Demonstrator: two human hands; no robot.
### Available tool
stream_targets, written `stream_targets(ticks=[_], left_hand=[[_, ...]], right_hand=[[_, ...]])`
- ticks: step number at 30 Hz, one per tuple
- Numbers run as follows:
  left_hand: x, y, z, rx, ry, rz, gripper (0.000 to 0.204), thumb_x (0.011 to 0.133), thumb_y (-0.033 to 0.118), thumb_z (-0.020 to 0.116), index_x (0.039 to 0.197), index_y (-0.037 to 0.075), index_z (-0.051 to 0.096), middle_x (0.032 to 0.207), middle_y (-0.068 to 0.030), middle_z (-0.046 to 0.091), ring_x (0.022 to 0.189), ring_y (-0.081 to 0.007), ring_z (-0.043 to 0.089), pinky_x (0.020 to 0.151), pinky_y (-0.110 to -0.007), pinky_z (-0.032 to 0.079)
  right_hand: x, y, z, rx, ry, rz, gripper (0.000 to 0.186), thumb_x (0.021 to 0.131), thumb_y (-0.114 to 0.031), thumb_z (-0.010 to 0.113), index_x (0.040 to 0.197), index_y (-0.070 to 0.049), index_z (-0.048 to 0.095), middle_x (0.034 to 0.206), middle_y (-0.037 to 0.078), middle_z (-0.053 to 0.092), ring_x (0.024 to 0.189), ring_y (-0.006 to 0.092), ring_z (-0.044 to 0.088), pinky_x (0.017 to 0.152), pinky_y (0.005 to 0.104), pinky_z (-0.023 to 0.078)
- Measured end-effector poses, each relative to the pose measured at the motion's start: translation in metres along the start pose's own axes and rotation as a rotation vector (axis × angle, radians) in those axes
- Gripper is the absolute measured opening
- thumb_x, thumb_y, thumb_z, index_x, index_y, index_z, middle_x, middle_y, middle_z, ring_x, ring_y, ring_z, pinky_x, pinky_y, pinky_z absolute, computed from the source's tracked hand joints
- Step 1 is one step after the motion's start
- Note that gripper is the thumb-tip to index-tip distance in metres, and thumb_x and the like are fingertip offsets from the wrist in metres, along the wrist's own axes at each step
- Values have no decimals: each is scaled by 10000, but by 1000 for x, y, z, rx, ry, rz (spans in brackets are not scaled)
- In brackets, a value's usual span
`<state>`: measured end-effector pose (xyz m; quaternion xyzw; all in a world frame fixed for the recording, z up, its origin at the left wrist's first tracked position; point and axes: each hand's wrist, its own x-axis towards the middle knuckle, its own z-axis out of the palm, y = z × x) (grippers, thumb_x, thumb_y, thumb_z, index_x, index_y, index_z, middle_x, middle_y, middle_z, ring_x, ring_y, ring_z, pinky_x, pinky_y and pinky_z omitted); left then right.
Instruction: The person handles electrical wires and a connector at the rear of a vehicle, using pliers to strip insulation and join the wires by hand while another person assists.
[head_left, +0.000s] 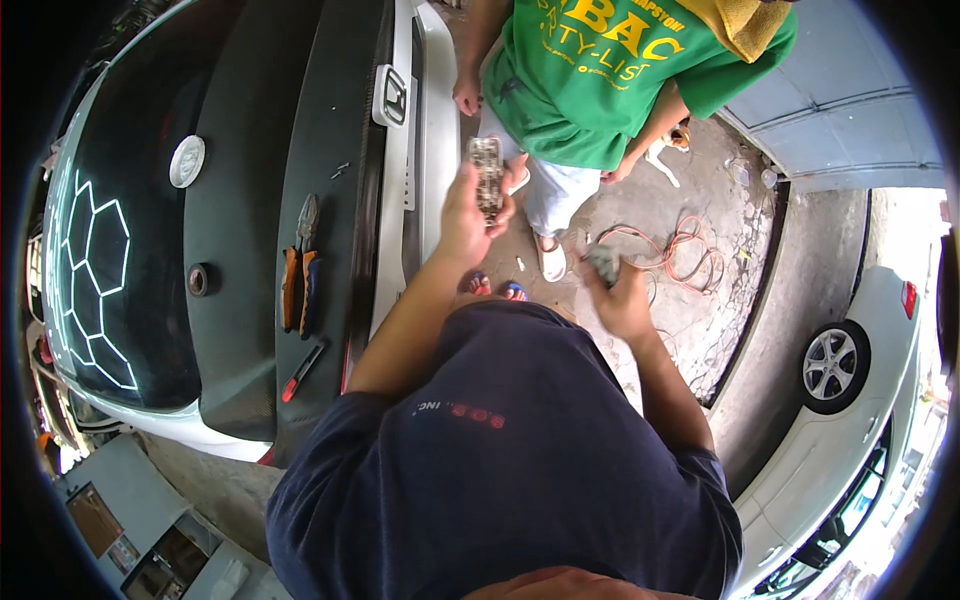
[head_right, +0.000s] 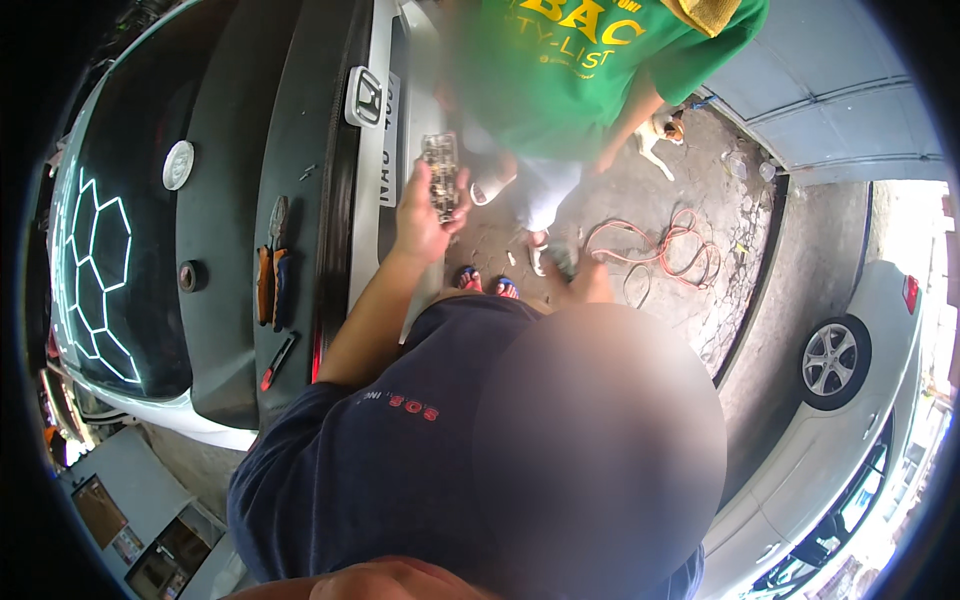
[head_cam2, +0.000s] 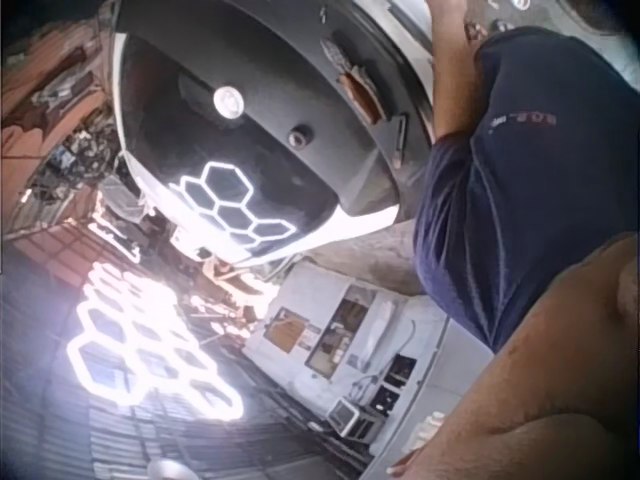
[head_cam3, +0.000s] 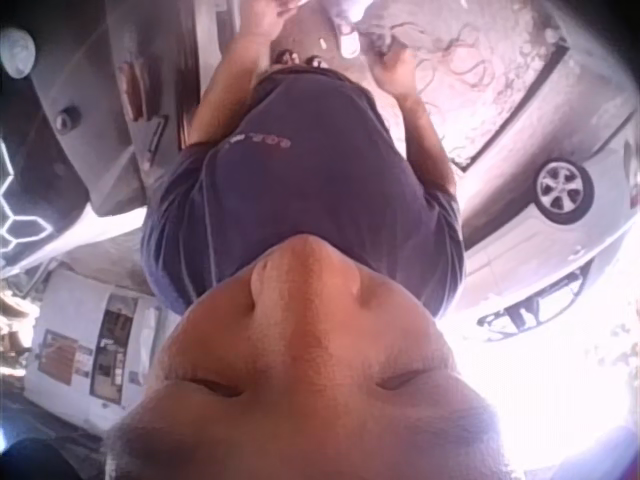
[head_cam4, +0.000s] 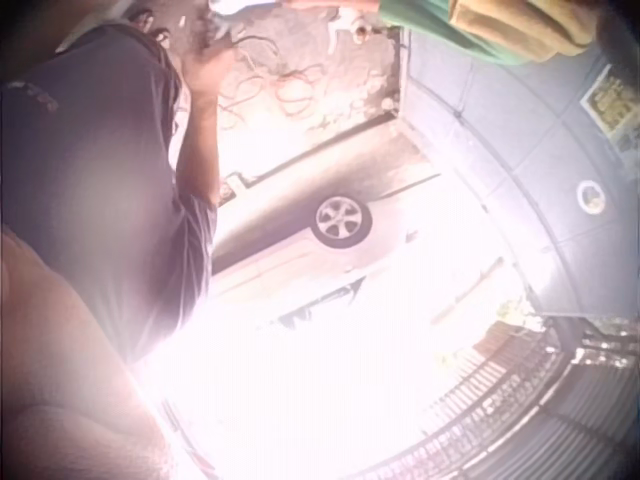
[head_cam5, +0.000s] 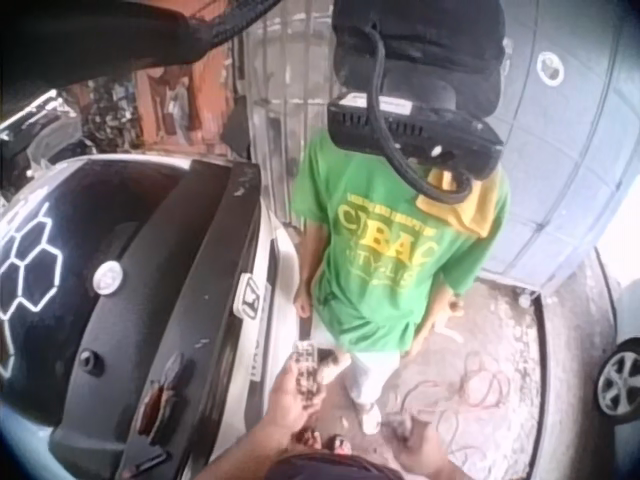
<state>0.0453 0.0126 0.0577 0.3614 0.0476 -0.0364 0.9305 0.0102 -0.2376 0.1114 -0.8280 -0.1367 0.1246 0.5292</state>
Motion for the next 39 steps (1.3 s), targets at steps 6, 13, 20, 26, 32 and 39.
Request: stream_targets(ticks=[6, 13, 20, 26, 32, 39], left_hand=[[-1, 3, -15, -173, -95, -77, 625, 1065, 586, 380, 1530, 169, 364, 982, -39, 543, 637, -135, 519, 465, -262, 384], [-4, 7, 2, -176, -80, -64, 628, 1051, 605, 369, 1321, 68, 551, 1072, -73, 647, 665, -170, 602, 472, -296, 424], [-28, 83, 37, 18, 348, 174, 341, 1034, 310, 470, 1197, 40, 602, 1013, -88, 676, 857, -235, 689, 701, -428, 587], [-5, 197, 1, 1002, 545, 409, 325, 967, 173, 663, 1237, -9, 658, 1009, -77, 720, 849, -178, 700, 713, -359, 581], [52, 243, -64, 1053, 631, 54, 355, 936, 195, 725, 1220, -11, 670, 978, -74, 733, 865, -174, 710, 704, -355, 582], [38, 242, -39, 1404, 858, -110, 216, 929, 196, 727, 1067, 31, 751, 952, -83, 750, 811, -204, 732, 704, -371, 587]], right_hand=[[24, -4, -20, -70, 176, 19, 160, 974, -93, 642, 1055, 36, 691, 814, 89, 716, 690, 120, 605, 655, 313, 501], [11, -6, 0, 139, 220, 79, 206, 1013, -154, 612, 935, 35, 638, 752, 31, 624, 669, 107, 560, 621, 286, 462], [-6, 4, 4, 225, 288, 76, 249, 1007, -197, 645, 842, -13, 623, 655, -8, 581, 510, 55, 492, 476, 259, 372], [1, 9, 6, 275, 223, 124, 272, 1039, -235, 619, 868, -23, 629, 744, -10, 599, 665, 78, 524, 594, 266, 417], [-2, 9, 3, 314, 149, 80, 275, 1046, -234, 610, 869, -26, 634, 737, -15, 596, 649, 70, 513, 584, 266, 412], [-21, 18, 0, 299, 123, 149, 291, 1036, -246, 631, 843, -28, 635, 706, -16, 589, 617, 63, 492, 563, 259, 391]])
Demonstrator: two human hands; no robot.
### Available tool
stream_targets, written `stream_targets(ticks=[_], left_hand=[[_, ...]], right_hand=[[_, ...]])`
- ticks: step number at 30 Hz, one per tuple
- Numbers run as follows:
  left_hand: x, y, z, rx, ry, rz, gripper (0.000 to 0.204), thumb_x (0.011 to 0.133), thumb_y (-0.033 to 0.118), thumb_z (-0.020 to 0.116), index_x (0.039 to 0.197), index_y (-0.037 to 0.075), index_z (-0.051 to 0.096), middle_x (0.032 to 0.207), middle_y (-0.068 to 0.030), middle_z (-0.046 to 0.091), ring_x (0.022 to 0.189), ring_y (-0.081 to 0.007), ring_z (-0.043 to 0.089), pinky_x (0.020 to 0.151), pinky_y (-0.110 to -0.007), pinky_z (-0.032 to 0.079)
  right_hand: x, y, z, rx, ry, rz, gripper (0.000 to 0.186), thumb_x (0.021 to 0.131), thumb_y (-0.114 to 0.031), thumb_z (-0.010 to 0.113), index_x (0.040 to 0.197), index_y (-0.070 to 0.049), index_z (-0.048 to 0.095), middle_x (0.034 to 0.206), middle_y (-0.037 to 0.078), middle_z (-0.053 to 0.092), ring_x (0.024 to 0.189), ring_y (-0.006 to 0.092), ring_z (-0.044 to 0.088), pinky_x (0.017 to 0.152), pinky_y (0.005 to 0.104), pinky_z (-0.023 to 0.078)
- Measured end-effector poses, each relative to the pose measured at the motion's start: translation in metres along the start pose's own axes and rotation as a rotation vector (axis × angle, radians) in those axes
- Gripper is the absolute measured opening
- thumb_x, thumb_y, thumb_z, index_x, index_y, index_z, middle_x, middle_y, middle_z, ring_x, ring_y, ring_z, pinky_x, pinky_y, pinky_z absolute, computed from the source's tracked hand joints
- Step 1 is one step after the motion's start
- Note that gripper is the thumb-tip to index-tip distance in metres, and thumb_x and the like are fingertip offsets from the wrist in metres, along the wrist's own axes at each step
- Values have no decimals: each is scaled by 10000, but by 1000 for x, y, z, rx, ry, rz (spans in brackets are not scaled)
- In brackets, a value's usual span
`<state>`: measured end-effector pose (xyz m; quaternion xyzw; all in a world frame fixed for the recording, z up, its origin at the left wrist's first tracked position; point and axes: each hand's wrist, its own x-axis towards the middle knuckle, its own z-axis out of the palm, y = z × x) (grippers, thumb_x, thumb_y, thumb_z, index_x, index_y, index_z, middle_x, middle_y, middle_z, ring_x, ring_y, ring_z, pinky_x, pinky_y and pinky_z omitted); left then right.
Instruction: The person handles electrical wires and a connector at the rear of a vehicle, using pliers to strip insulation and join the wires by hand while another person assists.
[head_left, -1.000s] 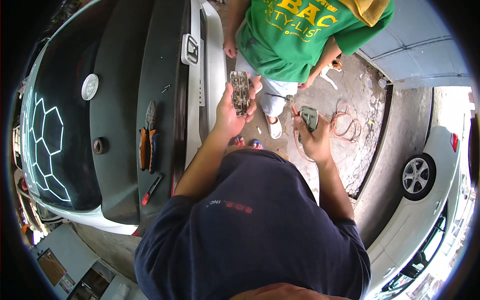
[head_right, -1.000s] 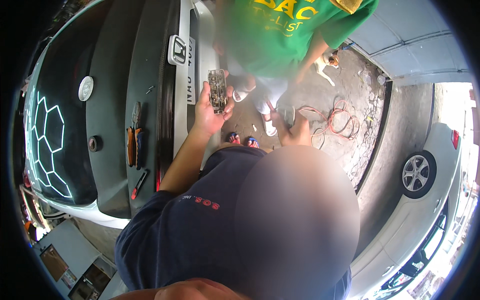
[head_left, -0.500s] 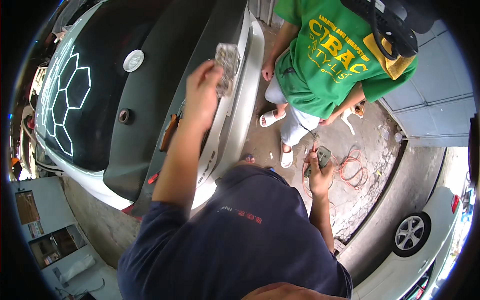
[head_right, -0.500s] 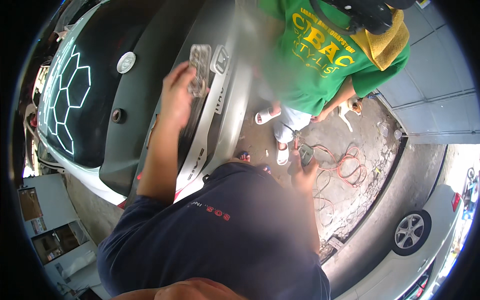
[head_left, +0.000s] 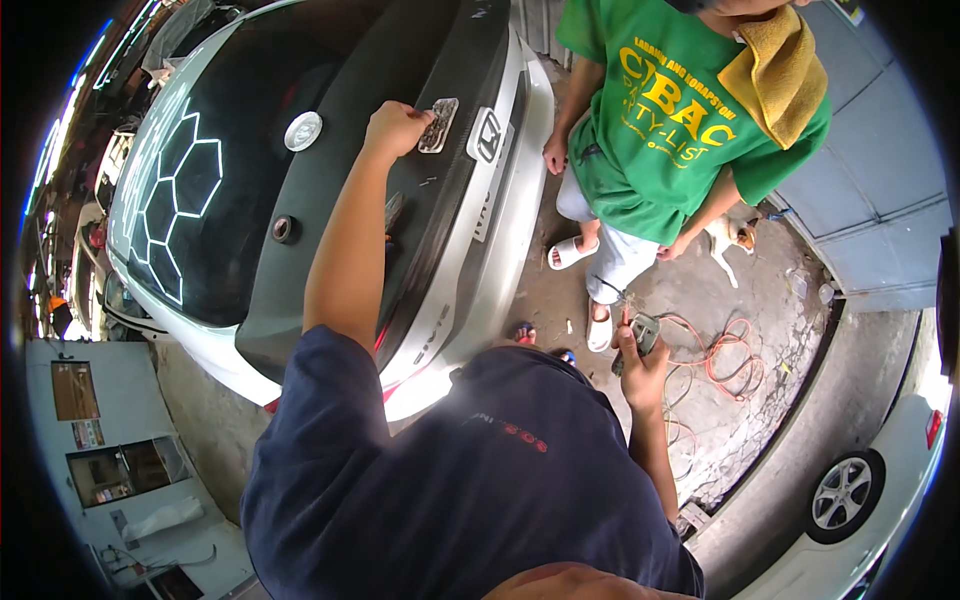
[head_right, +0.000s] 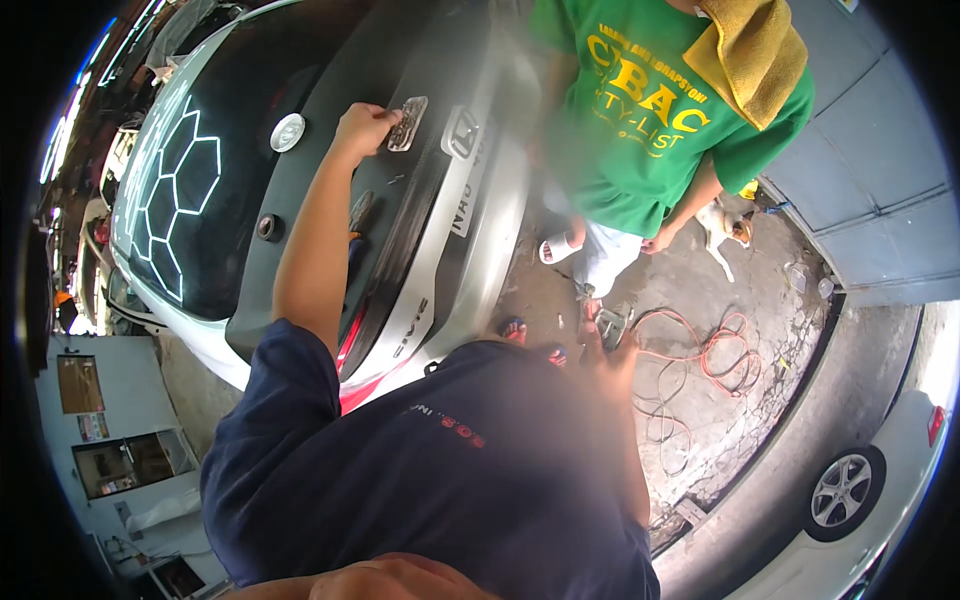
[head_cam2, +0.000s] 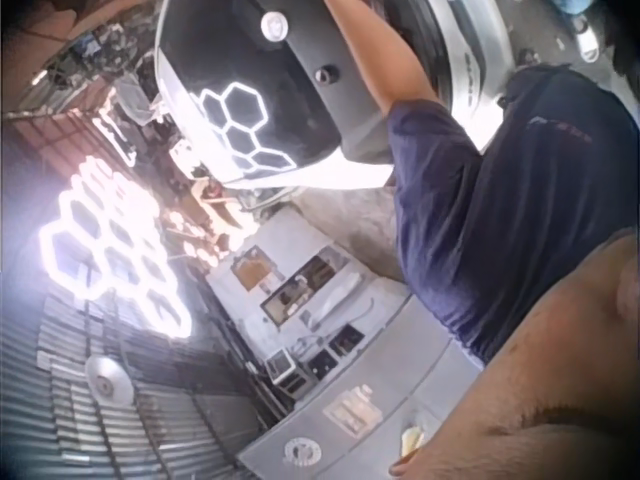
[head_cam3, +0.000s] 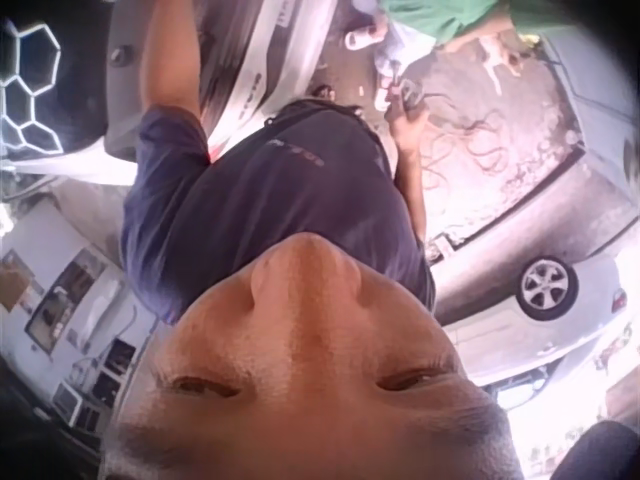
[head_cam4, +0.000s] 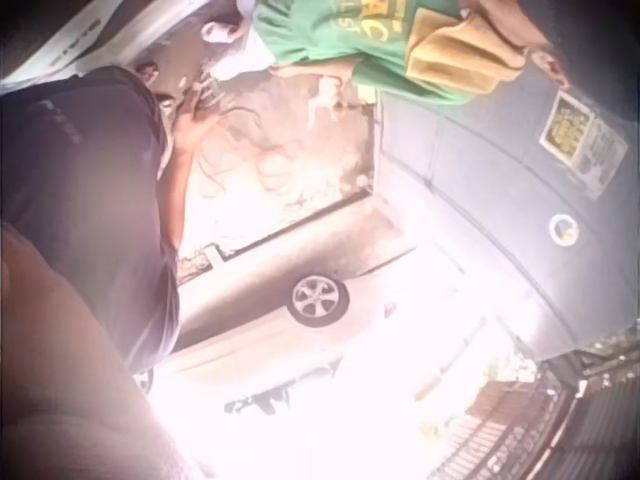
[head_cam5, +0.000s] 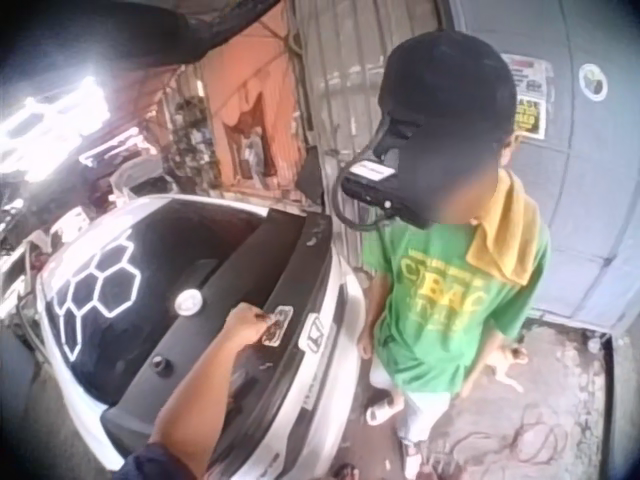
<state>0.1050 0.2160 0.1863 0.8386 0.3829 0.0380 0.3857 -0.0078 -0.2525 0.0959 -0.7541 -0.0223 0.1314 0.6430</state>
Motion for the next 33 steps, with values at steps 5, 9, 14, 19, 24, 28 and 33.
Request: stream_targets(ticks=[5, 9, 14, 19, 24, 28, 33], left_hand=[[-152, 6, 52, 80, -421, 307, 324, 997, 332, 630, 1107, 53, 751, 934, -157, 760, 890, -262, 736, 796, -416, 548], [-244, -26, 127, -583, -787, 337, 398, 1077, 298, 524, 1346, 11, 582, 1159, -72, 662, 989, -154, 644, 868, -326, 528], [-254, -65, 159, -1029, -511, -53, 368, 1101, 314, 441, 1329, 53, 564, 918, -41, 635, 675, -93, 594, 502, -244, 475], [-251, -98, 163, -1197, -395, -104, 400, 1128, 303, 369, 1331, 4, 540, 1061, -91, 634, 896, -164, 639, 746, -324, 564], [-254, -102, 144, -1266, -295, -160, 454, 1132, 351, 339, 1387, 16, 507, 1162, -132, 630, 958, -229, 700, 813, -375, 620], [-257, -111, 151, -1275, -209, -209, 472, 1130, 387, 332, 1397, 36, 498, 1065, -130, 651, 797, -213, 708, 723, -349, 607], [-256, -116, 148, -1092, -449, -29, 459, 1133, 389, 319, 1373, 29, 471, 802, -40, 539, 631, -133, 568, 601, -296, 511]], right_hand=[[5, -26, 28, 91, -16, 64, 291, 1030, -262, 643, 860, -25, 644, 720, -12, 616, 599, 62, 511, 539, 256, 395], [27, 8, 58, 33, -89, 64, 187, 1013, -163, 628, 958, 14, 655, 727, 40, 656, 574, 110, 592, 535, 307, 477], [45, -15, 96, -346, -436, -130, 261, 927, -136, 633, 1116, 42, 658, 854, 242, 713, 786, 362, 733, 708, 429, 558], [59, -21, 122, -566, -647, -140, 275, 895, -183, 641, 1084, 13, 680, 895, 265, 703, 840, 440, 699, 753, 465, 542], [69, -41, 142, -446, -773, -179, 413, 915, -288, 626, 1181, 28, 643, 918, 241, 697, 867, 388, 702, 753, 486, 539], [92, -60, 157, -561, -603, -300, 384, 958, -285, 652, 1173, 34, 654, 853, 192, 704, 797, 312, 695, 748, 418, 530], [184, -116, 225, -424, -511, -565, 392, 968, -280, 652, 1265, -25, 643, 815, 184, 691, 777, 307, 705, 723, 420, 528]])
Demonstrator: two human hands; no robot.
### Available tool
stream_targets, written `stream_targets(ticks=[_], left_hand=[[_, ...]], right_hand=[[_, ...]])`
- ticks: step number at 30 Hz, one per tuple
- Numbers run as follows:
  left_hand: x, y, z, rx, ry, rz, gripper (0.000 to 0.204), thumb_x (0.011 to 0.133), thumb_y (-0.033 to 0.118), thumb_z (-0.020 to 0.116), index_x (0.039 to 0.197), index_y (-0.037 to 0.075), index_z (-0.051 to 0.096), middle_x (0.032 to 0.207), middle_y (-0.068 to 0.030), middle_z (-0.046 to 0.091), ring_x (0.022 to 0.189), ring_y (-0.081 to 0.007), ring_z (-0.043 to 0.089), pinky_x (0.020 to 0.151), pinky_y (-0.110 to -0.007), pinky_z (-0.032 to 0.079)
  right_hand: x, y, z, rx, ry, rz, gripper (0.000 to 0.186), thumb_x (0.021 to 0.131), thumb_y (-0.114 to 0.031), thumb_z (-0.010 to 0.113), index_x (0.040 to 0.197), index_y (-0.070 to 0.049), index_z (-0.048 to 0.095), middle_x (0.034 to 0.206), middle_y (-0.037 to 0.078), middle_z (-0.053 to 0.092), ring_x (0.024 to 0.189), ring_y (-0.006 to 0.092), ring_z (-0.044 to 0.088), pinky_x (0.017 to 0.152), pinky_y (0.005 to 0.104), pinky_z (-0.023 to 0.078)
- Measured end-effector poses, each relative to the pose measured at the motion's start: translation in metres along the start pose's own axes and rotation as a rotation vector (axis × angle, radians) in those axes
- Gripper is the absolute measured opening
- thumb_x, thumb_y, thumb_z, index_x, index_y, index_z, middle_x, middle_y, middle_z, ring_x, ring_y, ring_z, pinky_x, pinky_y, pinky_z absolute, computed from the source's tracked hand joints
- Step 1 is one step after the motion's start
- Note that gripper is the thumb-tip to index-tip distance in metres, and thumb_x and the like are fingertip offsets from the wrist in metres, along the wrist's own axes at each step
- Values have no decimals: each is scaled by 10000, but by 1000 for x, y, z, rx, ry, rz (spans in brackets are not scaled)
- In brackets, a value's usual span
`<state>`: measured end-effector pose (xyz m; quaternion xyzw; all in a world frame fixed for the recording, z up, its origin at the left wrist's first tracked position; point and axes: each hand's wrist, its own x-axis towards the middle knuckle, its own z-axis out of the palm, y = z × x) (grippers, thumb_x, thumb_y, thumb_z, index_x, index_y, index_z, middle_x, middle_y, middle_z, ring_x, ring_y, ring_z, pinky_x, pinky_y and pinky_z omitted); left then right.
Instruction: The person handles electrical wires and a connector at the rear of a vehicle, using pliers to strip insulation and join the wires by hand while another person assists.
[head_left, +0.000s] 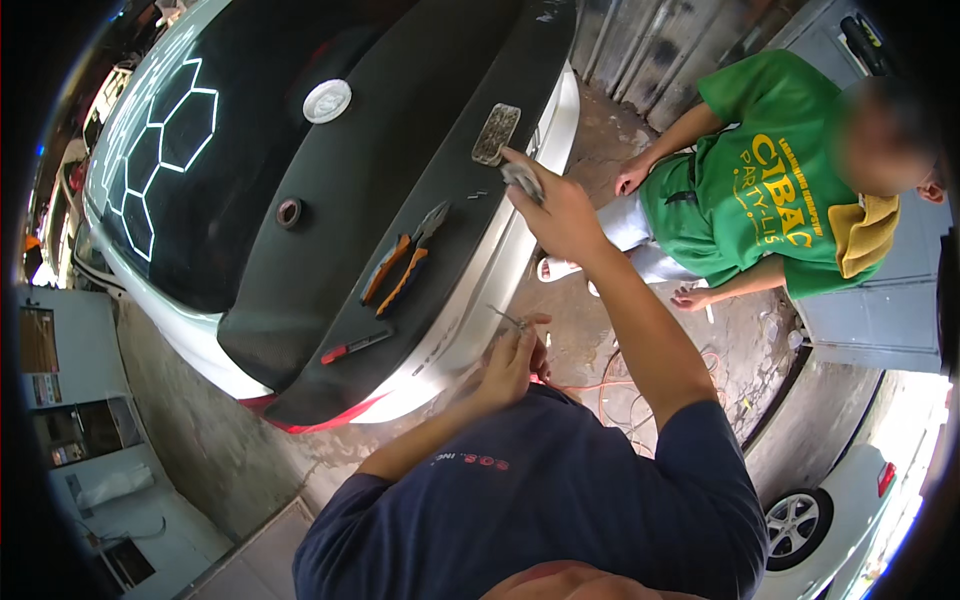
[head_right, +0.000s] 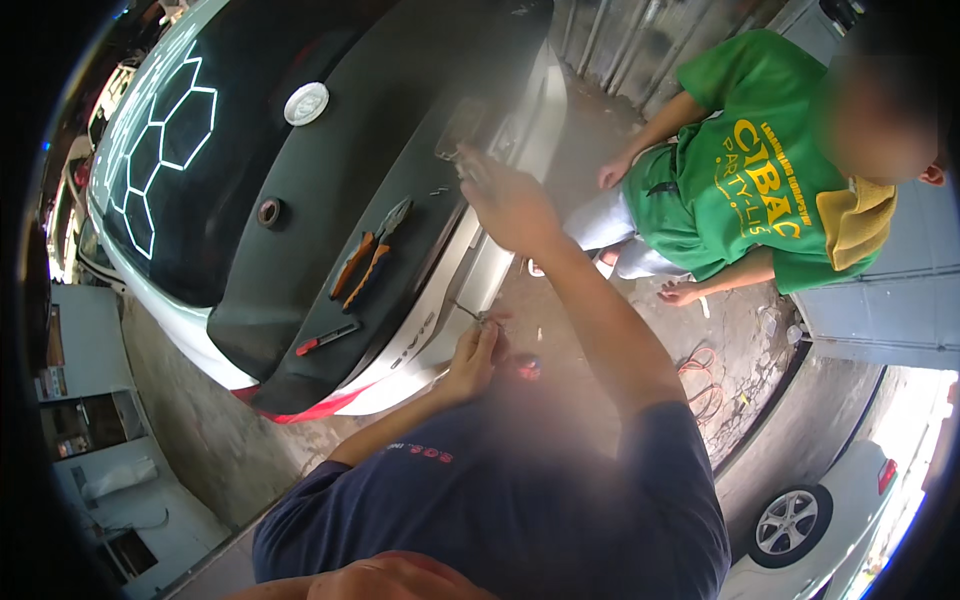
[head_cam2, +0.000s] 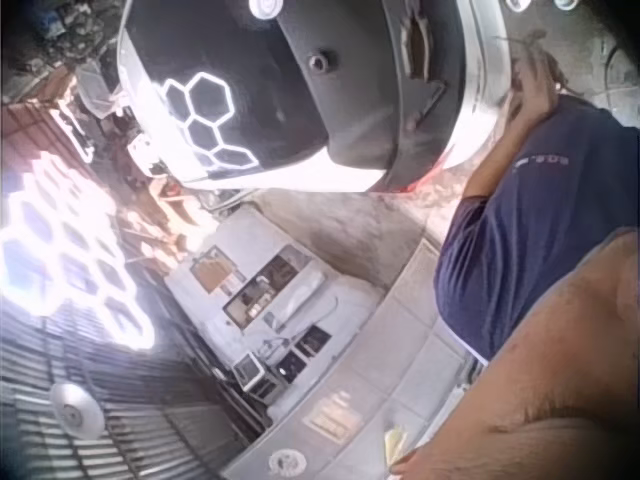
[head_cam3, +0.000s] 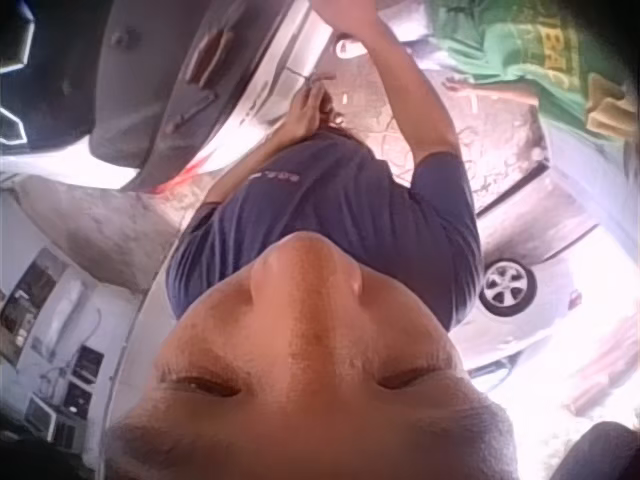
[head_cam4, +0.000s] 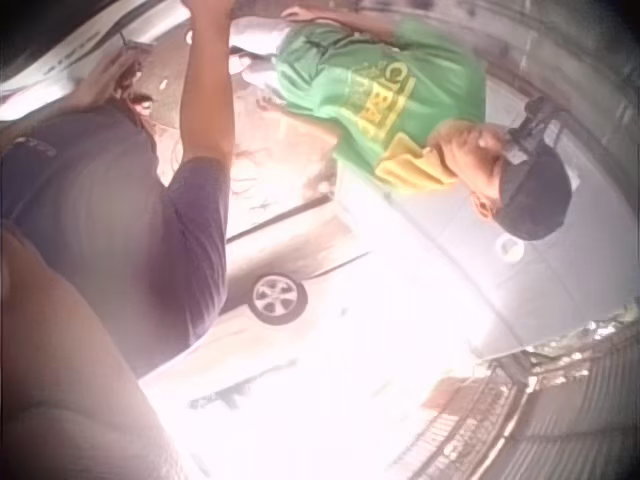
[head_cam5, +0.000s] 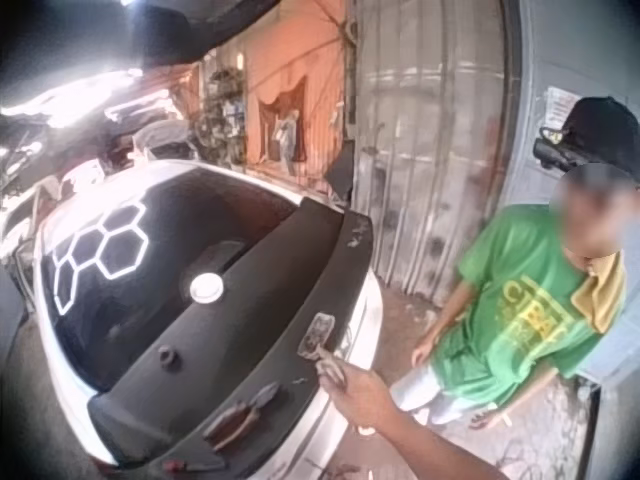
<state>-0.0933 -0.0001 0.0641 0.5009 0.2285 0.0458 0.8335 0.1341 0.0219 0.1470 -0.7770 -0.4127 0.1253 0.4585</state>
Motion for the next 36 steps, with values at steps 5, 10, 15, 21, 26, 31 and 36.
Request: stream_targets(ticks=[5, 10, 15, 21, 26, 31, 36], left_hand=[[5, -7, 0, 30, 48, 30, 385, 1137, 345, 307, 1226, 27, 505, 720, 19, 395, 592, -91, 412, 580, -271, 443], [6, -55, -12, -129, -14, -38, 411, 1123, 379, 338, 915, 74, 519, 694, 59, 357, 588, -63, 320, 530, -266, 277], [-21, 6, -6, 190, -39, -29, 361, 1093, 305, 386, 842, 76, 508, 647, 52, 351, 587, -86, 339, 544, -287, 294], [-10, -16, -26, 121, 123, -66, 274, 1045, 203, 432, 837, 45, 515, 679, 11, 453, 638, -122, 438, 613, -317, 382], [-9, -16, -31, 79, 24, -47, 199, 1060, 192, 378, 971, 58, 496, 732, 16, 435, 625, -88, 393, 570, -277, 339], [-8, -8, -22, 125, 183, 107, 224, 1069, 171, 320, 1204, 78, 472, 788, 27, 415, 607, -56, 354, 528, -235, 308], [-4, 2, -23, 18, 65, 74, 284, 1056, 150, 319, 1314, 77, 411, 835, 7, 433, 604, -60, 367, 534, -233, 328]], right_hand=[[57, 6, 1, -178, 96, -45, 435, 901, -319, 705, 1184, 3, 629, 781, 184, 687, 682, 275, 710, 664, 400, 539], [162, 15, -26, -144, 64, 112, 458, 817, -295, 758, 1128, 29, 670, 802, 141, 730, 661, 244, 705, 635, 385, 553], [192, 47, -24, -274, -164, 21, 535, 753, -422, 853, 1081, -13, 741, 873, 138, 748, 790, 253, 722, 766, 369, 562], [188, 41, -24, -525, 18, -118, 516, 846, -411, 775, 1200, -44, 699, 1152, 179, 670, 1028, 287, 679, 876, 415, 539], [143, 98, -31, -403, -57, -215, 334, 970, -262, 599, 1199, -30, 672, 1205, 179, 617, 1080, 302, 644, 950, 419, 506], [108, 32, -18, 104, -256, -219, 278, 1044, -128, 467, 1211, -24, 663, 961, 124, 627, 948, 231, 644, 900, 365, 501], [97, -16, -44, 94, -326, -36, 337, 1054, -171, 485, 1339, -33, 599, 899, 112, 660, 911, 238, 659, 864, 369, 503]])
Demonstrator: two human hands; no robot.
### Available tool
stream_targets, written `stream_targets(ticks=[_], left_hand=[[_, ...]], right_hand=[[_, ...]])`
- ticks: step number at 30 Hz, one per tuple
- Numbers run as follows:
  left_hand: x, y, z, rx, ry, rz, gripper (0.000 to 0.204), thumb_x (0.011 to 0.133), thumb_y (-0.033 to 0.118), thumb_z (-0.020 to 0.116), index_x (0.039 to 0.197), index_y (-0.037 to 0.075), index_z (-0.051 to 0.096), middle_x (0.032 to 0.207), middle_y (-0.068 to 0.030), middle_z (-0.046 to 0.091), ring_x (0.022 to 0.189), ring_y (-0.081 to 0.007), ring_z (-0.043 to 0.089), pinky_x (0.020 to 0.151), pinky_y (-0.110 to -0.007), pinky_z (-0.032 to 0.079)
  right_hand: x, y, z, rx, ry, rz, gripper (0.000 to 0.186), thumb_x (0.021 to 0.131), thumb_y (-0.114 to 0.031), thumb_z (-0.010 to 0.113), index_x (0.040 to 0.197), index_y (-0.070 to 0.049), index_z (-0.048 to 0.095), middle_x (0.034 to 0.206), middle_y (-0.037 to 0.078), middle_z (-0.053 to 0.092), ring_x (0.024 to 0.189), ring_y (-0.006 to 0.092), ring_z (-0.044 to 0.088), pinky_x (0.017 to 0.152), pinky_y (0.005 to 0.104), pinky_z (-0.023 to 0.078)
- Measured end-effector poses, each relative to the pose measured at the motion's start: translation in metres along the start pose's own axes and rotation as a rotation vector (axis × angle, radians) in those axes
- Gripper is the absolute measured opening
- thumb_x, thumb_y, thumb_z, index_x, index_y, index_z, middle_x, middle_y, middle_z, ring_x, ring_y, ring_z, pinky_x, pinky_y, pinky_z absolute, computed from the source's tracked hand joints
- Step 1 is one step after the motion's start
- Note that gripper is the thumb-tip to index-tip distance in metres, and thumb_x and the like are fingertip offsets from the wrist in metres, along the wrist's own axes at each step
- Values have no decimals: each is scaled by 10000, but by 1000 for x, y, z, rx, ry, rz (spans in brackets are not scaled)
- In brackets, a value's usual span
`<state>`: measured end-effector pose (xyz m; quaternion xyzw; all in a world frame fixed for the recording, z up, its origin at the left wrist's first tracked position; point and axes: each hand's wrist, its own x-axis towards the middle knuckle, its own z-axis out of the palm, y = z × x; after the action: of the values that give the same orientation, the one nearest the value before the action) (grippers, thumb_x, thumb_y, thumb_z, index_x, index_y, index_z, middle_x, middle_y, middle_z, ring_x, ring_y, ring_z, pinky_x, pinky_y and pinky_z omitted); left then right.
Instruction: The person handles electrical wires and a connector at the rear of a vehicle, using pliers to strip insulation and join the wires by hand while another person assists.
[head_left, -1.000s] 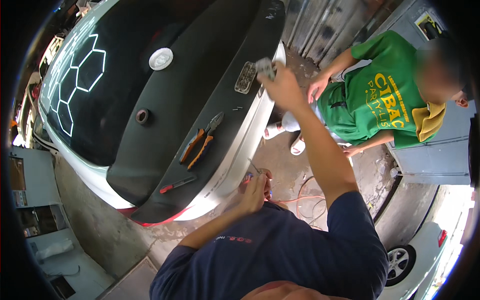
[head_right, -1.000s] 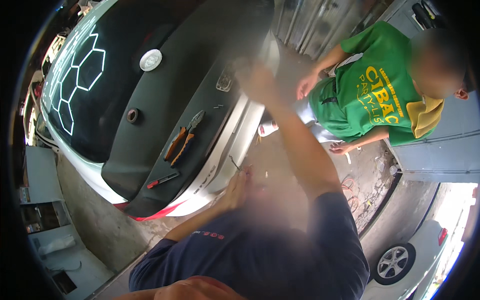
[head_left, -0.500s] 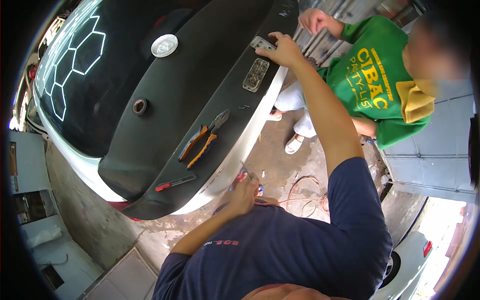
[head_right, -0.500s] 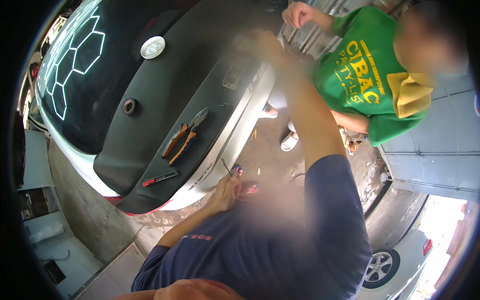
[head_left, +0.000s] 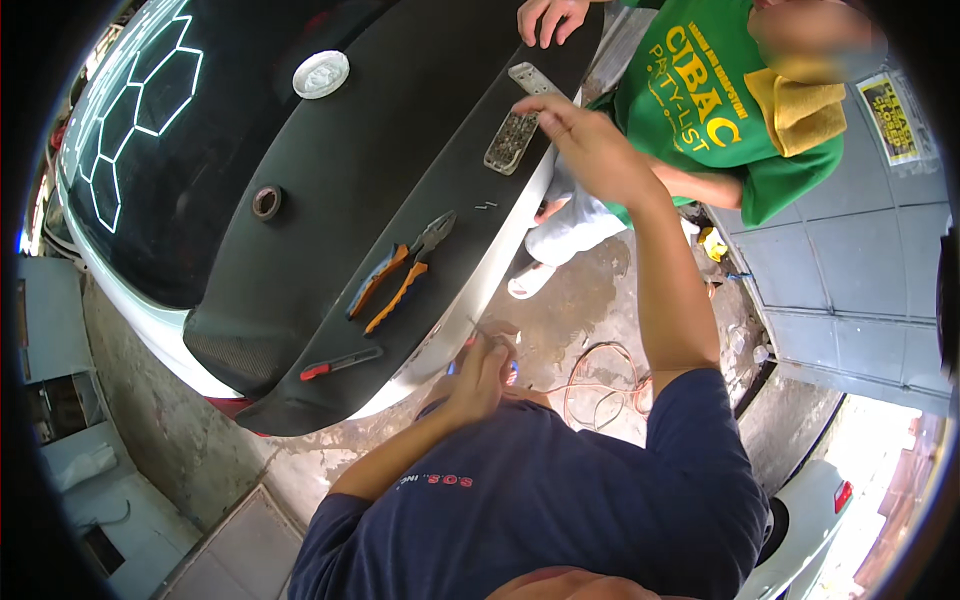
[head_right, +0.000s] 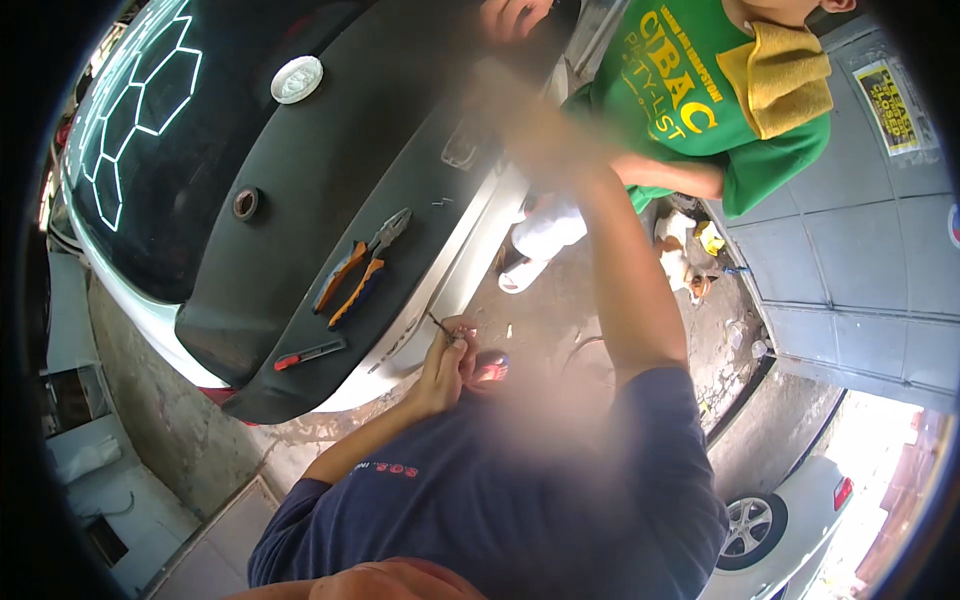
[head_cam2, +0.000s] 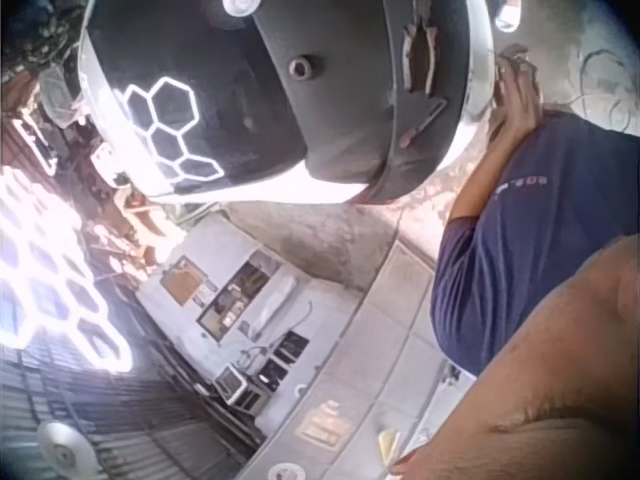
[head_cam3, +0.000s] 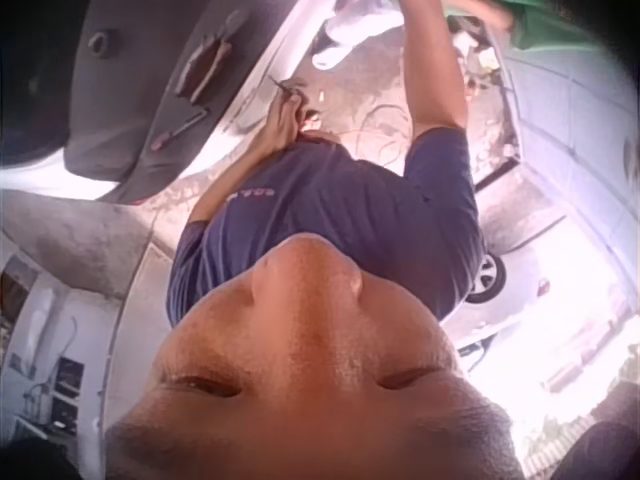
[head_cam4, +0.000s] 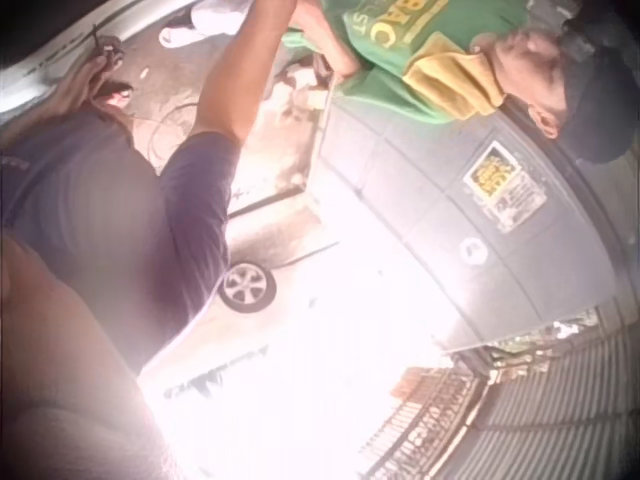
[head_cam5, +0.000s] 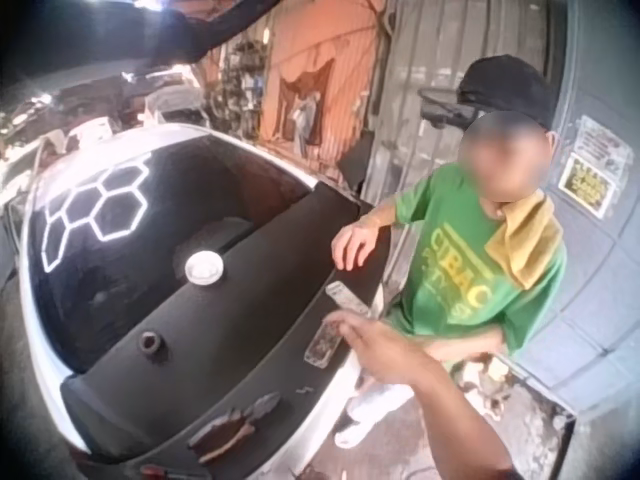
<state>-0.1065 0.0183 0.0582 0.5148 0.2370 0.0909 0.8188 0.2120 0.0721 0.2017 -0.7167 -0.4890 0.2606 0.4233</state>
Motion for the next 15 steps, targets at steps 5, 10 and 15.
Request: stream_targets(ticks=[5, 10, 15], left_hand=[[-2, -8, 4, -93, -55, -30, 304, 1024, 105, 378, 1320, 91, 442, 854, -1, 468, 640, -74, 399, 557, -235, 350], [-6, -12, 13, -302, -92, 123, 428, 1019, 570, 429, 1120, 156, 384, 869, -14, 428, 599, -74, 332, 517, -234, 266], [-7, -9, 10, -333, -62, 64, 244, 1047, 397, 419, 1108, 164, 374, 891, -22, 426, 598, -80, 333, 518, -238, 266]], right_hand=[[-21, -10, 17, -327, -105, -362, 416, 1034, -202, 509, 1409, -30, 558, 1048, 155, 570, 985, 277, 585, 926, 385, 460], [6, -3, 77, -586, -153, -408, 403, 989, -121, 545, 1376, -24, 601, 1118, 196, 570, 1049, 355, 618, 932, 420, 490], [24, -12, 104, -630, -117, -320, 339, 937, -98, 628, 1266, -31, 672, 1084, 175, 596, 991, 377, 641, 854, 443, 523]])
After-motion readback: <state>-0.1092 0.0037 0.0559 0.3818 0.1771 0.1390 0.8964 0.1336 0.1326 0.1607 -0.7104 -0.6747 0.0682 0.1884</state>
